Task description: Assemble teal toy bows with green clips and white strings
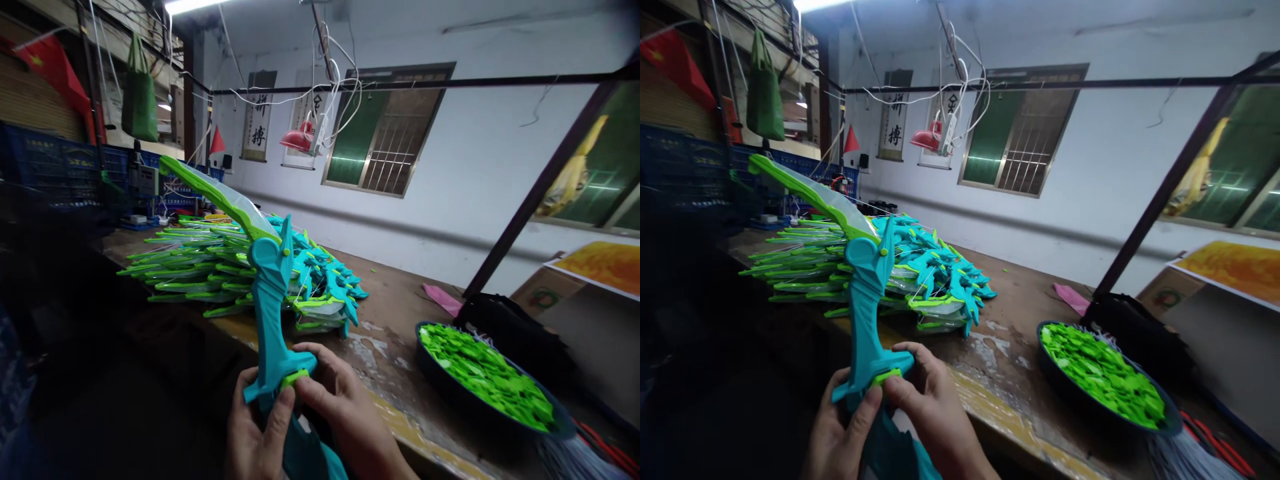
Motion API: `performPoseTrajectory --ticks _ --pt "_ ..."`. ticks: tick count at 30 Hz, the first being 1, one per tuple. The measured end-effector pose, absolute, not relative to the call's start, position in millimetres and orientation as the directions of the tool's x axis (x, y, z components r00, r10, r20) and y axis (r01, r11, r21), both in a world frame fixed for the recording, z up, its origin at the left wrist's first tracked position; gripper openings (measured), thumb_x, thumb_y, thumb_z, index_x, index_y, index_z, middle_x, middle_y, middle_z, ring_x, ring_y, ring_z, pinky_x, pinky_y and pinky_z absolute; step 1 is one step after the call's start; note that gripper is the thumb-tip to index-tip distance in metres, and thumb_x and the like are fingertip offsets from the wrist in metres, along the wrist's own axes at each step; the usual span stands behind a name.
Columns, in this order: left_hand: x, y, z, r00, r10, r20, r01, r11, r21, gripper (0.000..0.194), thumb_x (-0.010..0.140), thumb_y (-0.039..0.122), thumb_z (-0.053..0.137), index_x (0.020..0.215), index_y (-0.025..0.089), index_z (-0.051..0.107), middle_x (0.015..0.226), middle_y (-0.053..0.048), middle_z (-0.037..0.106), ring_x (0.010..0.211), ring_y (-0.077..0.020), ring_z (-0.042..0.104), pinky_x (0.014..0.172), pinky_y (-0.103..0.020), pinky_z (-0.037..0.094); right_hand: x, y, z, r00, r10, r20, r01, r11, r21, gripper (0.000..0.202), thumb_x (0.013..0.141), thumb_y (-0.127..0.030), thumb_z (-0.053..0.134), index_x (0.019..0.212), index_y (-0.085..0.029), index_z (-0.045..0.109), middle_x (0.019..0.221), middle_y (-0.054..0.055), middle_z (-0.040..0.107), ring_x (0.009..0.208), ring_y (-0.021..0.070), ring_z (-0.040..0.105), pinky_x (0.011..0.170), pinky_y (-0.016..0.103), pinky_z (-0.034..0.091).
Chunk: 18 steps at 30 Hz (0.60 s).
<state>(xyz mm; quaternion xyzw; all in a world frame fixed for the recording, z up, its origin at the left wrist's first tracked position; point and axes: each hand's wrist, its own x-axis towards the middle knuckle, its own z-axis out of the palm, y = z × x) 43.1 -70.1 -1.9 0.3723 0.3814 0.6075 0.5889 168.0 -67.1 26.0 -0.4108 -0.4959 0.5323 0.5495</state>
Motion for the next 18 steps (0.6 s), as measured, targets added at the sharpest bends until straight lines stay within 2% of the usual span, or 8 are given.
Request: performPoseTrajectory --ticks 3,8,11,18 --pt "43.9 -71.0 0.0 -0.134 0.991 0.013 -0.325 -0.056 0.944 0.058 0.071 0.065 0.077 0.101 0.02 0.057 0.063 0.001 0.07 0.055 -0.0181 0.063 0.056 -0.026 0.051 169.3 -68.0 28.7 -0.086 0.987 0.133 -0.183 0.115 -0.976 0.05 0.08 -0.045 0.084 0.113 -0.018 0.06 0.083 0.0 0.063 0.072 0.0127 0.058 0.067 0.024 0.046" --pt "45.1 -70.0 -5.4 -0.26 0.961 0.094 -0.128 -0.131 0.983 0.055 0.069 0.066 0.076 0.096 0.021 0.059 0.065 -0.002 0.073 0.057 -0.0199 0.065 0.056 -0.027 0.052 168.8 -68.3 29.1 -0.148 0.987 0.062 -0.33 0.009 -0.944 0.053 0.07 -0.04 0.091 0.104 -0.017 0.058 0.085 0.001 0.066 0.076 0.0143 0.059 0.07 0.025 0.045" --pt "48.1 -68.1 -12.3 -0.268 0.96 0.076 -0.147 -0.119 0.982 0.054 0.072 0.064 0.076 0.098 0.021 0.056 0.059 -0.001 0.071 0.053 -0.0206 0.065 0.054 -0.027 0.052 168.9 -67.2 25.1 -0.111 0.992 0.06 -0.316 0.022 -0.949 0.053 0.071 -0.04 0.09 0.105 -0.017 0.058 0.085 0.002 0.066 0.078 0.0147 0.057 0.071 0.025 0.044" --pt "56.0 -62.8 -18.6 -0.233 0.97 0.065 -0.209 -0.116 0.971 0.058 0.07 0.067 0.076 0.1 0.022 0.055 0.053 0.003 0.068 0.047 -0.0181 0.062 0.048 -0.024 0.051 170.6 -62.0 5.7 -0.102 0.994 0.024 -0.38 -0.017 -0.925 0.055 0.07 -0.04 0.091 0.106 -0.017 0.057 0.077 -0.002 0.062 0.068 0.012 0.053 0.064 0.024 0.042"
